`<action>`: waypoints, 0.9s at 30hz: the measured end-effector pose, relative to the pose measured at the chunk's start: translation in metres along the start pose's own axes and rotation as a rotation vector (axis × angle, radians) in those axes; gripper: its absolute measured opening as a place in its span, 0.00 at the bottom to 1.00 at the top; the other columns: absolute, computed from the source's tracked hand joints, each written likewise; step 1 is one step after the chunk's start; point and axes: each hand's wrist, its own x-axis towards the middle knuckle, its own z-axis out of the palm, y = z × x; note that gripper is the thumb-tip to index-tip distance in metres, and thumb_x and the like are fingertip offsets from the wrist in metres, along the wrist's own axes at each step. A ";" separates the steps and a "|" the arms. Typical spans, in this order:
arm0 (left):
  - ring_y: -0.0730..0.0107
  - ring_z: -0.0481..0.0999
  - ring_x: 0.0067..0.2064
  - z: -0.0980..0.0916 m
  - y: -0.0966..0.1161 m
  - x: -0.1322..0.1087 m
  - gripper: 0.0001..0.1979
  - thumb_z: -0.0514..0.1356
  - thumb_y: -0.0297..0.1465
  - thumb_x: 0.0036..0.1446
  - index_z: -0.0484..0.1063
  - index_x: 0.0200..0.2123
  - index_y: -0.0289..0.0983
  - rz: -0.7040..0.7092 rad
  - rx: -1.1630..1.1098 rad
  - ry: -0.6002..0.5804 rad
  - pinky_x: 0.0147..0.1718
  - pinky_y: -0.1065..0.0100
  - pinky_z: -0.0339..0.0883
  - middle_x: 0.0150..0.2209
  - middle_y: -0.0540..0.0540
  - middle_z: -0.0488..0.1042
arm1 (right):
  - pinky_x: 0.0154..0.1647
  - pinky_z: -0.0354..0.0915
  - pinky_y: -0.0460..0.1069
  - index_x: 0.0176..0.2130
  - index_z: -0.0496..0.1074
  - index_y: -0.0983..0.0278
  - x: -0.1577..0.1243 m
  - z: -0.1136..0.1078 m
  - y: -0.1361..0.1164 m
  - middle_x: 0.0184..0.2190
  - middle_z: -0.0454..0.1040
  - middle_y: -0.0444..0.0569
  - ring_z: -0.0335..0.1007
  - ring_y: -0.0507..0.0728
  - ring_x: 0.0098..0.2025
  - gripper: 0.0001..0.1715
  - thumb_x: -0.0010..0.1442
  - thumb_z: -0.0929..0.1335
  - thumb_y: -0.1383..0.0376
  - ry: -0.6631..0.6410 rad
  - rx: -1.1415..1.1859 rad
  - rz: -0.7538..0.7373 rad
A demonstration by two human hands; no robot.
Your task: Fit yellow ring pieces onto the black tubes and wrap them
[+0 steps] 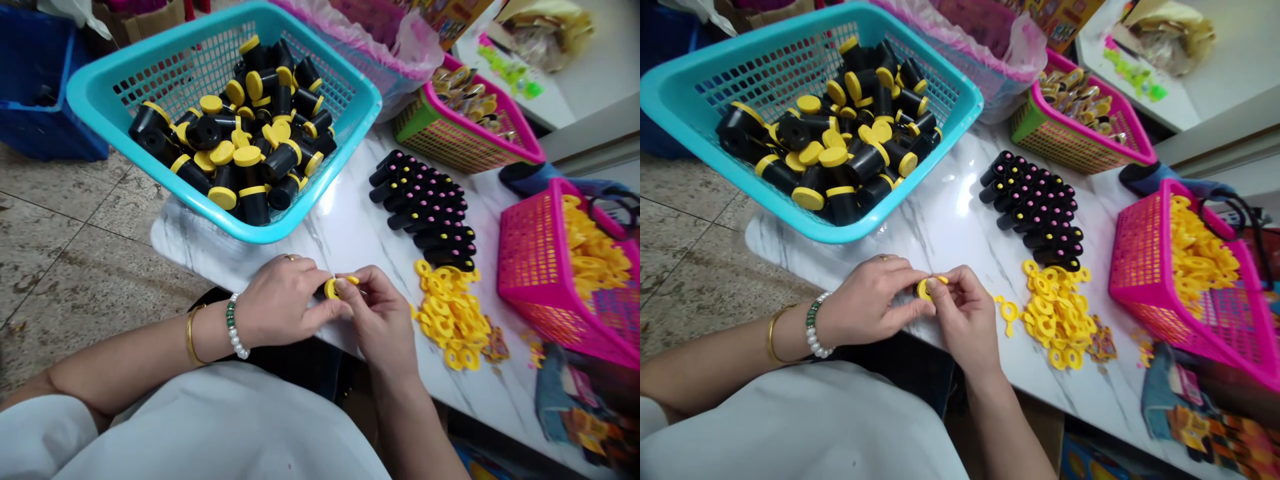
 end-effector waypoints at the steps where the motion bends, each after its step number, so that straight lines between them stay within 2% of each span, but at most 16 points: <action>1: 0.64 0.73 0.35 -0.001 0.000 0.001 0.15 0.56 0.40 0.65 0.77 0.36 0.35 -0.008 -0.010 -0.017 0.37 0.64 0.66 0.30 0.45 0.74 | 0.24 0.68 0.45 0.30 0.68 0.61 0.000 0.000 0.001 0.24 0.74 0.41 0.69 0.50 0.22 0.14 0.57 0.73 0.57 -0.016 0.024 0.009; 6: 0.67 0.71 0.34 -0.001 -0.002 0.002 0.15 0.53 0.35 0.68 0.76 0.34 0.37 0.006 0.002 -0.050 0.41 0.63 0.66 0.30 0.47 0.73 | 0.21 0.65 0.44 0.30 0.67 0.62 0.000 0.002 0.003 0.23 0.72 0.39 0.67 0.48 0.20 0.14 0.58 0.73 0.58 0.015 0.046 0.017; 9: 0.62 0.72 0.40 0.005 -0.002 -0.004 0.13 0.54 0.37 0.67 0.74 0.46 0.36 0.028 0.049 0.036 0.43 0.60 0.67 0.36 0.44 0.74 | 0.22 0.64 0.44 0.31 0.68 0.62 0.000 0.004 0.000 0.22 0.71 0.39 0.66 0.48 0.20 0.14 0.58 0.72 0.57 0.007 0.018 -0.005; 11: 0.58 0.72 0.45 0.010 -0.002 -0.007 0.20 0.59 0.41 0.63 0.69 0.52 0.33 0.038 0.049 0.110 0.46 0.58 0.68 0.43 0.40 0.73 | 0.23 0.65 0.44 0.31 0.69 0.62 -0.001 0.005 0.001 0.23 0.71 0.40 0.66 0.49 0.22 0.13 0.57 0.73 0.57 0.036 -0.011 -0.044; 13: 0.57 0.72 0.46 0.013 -0.002 -0.008 0.22 0.63 0.41 0.60 0.68 0.50 0.32 0.037 0.049 0.139 0.47 0.57 0.68 0.44 0.39 0.73 | 0.25 0.66 0.44 0.30 0.71 0.62 -0.003 0.004 0.004 0.25 0.73 0.41 0.67 0.49 0.24 0.13 0.56 0.73 0.56 0.074 -0.026 -0.067; 15: 0.58 0.72 0.45 0.014 -0.001 -0.007 0.14 0.62 0.38 0.61 0.70 0.44 0.34 0.030 0.051 0.132 0.47 0.57 0.68 0.41 0.41 0.74 | 0.26 0.67 0.45 0.30 0.73 0.63 -0.004 0.000 0.009 0.25 0.73 0.43 0.68 0.50 0.25 0.15 0.58 0.73 0.54 0.071 0.020 -0.036; 17: 0.60 0.73 0.43 0.013 -0.001 -0.006 0.09 0.61 0.36 0.63 0.71 0.41 0.36 0.040 0.029 0.137 0.45 0.59 0.67 0.39 0.44 0.75 | 0.27 0.69 0.46 0.31 0.75 0.64 -0.001 -0.006 0.013 0.24 0.74 0.44 0.69 0.51 0.24 0.20 0.59 0.71 0.49 0.019 0.161 0.048; 20: 0.61 0.73 0.42 0.011 -0.003 -0.006 0.08 0.61 0.35 0.63 0.72 0.42 0.36 0.082 -0.021 0.163 0.45 0.60 0.67 0.39 0.44 0.76 | 0.25 0.71 0.49 0.30 0.77 0.67 0.012 -0.018 0.012 0.22 0.75 0.48 0.70 0.53 0.22 0.27 0.56 0.71 0.44 -0.121 0.362 0.233; 23: 0.61 0.74 0.43 0.009 -0.006 -0.007 0.10 0.62 0.34 0.62 0.73 0.44 0.35 0.098 -0.043 0.164 0.46 0.59 0.66 0.40 0.44 0.77 | 0.22 0.69 0.46 0.25 0.75 0.68 0.030 -0.031 0.005 0.20 0.73 0.47 0.69 0.51 0.20 0.26 0.50 0.75 0.46 -0.301 0.340 0.386; 27: 0.62 0.74 0.41 0.009 -0.008 -0.006 0.11 0.63 0.33 0.61 0.73 0.45 0.35 0.110 -0.069 0.155 0.44 0.60 0.65 0.39 0.46 0.78 | 0.21 0.65 0.44 0.31 0.72 0.65 0.042 -0.037 -0.007 0.20 0.72 0.43 0.68 0.50 0.20 0.26 0.48 0.77 0.47 -0.491 0.193 0.439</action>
